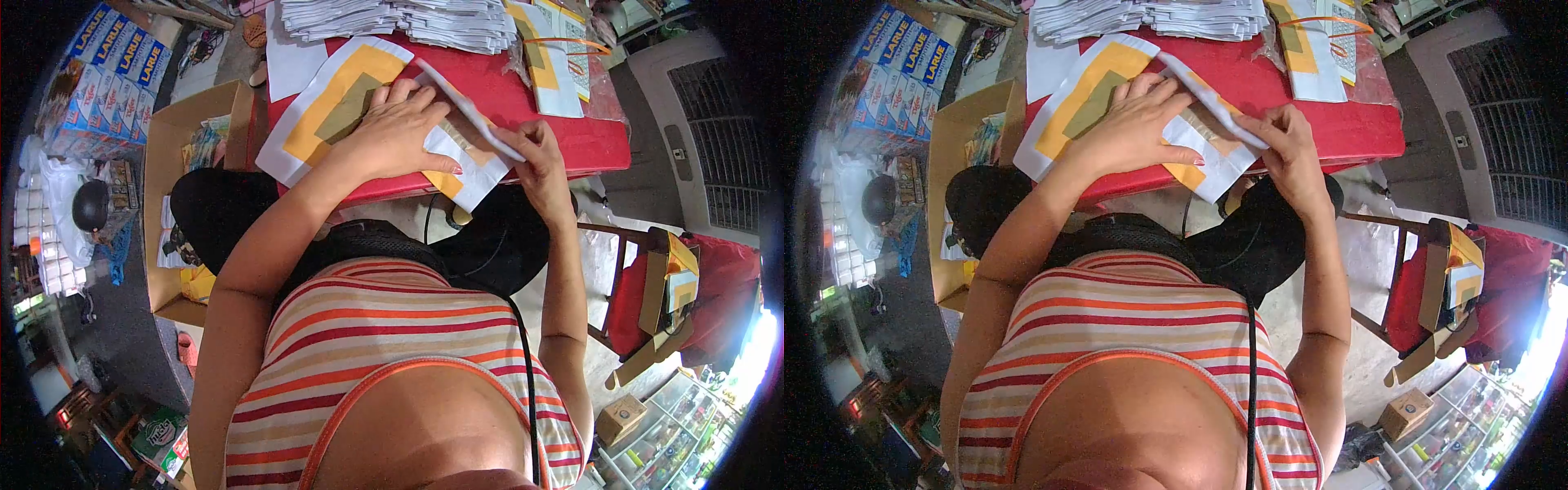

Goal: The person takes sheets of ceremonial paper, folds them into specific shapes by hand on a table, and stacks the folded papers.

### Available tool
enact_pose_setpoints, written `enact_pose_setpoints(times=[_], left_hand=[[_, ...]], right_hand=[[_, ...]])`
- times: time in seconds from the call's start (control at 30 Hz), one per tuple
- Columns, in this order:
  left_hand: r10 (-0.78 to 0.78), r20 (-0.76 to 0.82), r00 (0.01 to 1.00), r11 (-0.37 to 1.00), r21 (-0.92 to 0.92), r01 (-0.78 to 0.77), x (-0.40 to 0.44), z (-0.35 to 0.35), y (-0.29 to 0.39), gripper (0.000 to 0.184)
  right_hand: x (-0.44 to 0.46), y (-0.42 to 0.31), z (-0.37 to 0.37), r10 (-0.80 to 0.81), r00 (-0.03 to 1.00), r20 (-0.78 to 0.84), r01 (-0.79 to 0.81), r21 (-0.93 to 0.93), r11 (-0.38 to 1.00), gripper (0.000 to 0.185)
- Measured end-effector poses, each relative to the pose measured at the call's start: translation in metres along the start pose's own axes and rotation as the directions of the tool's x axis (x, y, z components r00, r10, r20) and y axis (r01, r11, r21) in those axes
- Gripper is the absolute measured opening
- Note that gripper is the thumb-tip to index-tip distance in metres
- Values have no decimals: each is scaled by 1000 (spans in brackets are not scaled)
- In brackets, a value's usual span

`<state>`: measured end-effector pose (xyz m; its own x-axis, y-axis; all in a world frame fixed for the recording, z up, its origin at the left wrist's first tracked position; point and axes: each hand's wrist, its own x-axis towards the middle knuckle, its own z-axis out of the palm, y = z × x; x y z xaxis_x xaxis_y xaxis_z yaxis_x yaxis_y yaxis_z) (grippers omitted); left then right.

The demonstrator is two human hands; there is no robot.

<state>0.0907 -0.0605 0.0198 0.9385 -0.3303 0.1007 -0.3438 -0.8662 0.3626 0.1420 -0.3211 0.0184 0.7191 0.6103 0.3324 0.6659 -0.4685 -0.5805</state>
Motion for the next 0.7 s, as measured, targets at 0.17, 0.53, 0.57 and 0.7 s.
enact_pose_setpoints(times=[0.17,0.53,0.57,0.7], left_hand=[[42,-55,998,998,-42,-44,-3,9,-6,81],[-33,-303,952,989,-145,-12,-6,19,-8,95],[-34,-303,952,989,-145,-11,-6,22,-8,95],[94,-512,854,995,10,-104,-10,19,-2,94]], right_hand=[[-5,-3,4,-97,994,48,106,-244,964,59],[-4,3,7,-231,961,150,265,-272,925,55],[-4,3,7,-232,961,150,266,-272,925,55],[-3,3,7,-228,962,149,260,-256,931,54]])
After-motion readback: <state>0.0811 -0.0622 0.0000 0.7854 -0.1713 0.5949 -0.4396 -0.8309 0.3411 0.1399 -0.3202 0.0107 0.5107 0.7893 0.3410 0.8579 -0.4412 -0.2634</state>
